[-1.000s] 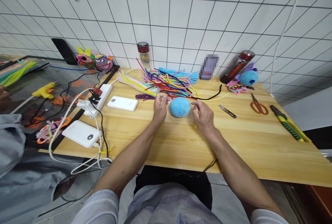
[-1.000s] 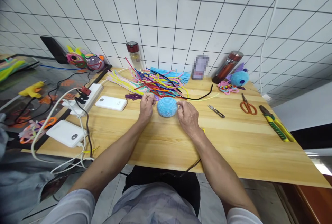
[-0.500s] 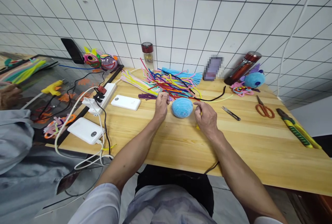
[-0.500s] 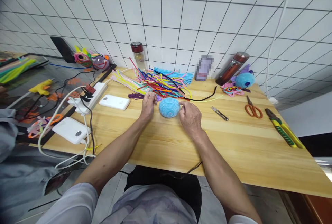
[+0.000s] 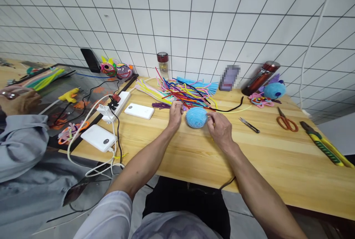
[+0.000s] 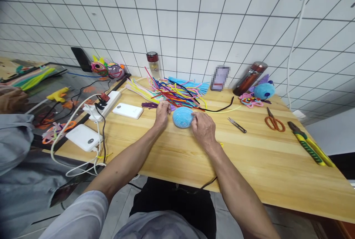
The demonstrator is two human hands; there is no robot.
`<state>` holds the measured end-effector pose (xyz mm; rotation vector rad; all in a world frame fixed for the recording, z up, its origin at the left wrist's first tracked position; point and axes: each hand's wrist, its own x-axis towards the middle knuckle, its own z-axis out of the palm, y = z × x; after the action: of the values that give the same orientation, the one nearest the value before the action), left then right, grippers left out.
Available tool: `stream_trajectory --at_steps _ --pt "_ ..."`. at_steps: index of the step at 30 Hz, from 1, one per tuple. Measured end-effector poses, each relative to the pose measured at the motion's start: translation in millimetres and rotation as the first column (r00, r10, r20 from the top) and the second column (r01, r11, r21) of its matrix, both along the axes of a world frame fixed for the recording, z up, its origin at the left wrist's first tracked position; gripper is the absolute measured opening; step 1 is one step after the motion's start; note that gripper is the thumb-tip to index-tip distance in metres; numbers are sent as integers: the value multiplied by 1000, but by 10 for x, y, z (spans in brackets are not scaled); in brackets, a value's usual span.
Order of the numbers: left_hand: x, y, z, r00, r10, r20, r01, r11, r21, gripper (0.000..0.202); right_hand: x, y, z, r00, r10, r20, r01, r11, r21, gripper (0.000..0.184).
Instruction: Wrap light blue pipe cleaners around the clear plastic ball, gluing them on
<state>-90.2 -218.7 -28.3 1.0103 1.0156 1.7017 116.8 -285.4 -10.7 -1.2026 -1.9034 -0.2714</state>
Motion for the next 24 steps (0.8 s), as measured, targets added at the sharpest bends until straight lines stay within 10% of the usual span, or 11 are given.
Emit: stream_trajectory --at_steps 15,24 --pt "5 -25 -34 998 42 -37 -40 998 43 46 -3 6 -38 1000 12 0 -12 1000 -8 19" --pt "57 -286 435 982 -170 78 166 985 55 50 -11 -116 323 998 44 -54 -41 997 68 18"
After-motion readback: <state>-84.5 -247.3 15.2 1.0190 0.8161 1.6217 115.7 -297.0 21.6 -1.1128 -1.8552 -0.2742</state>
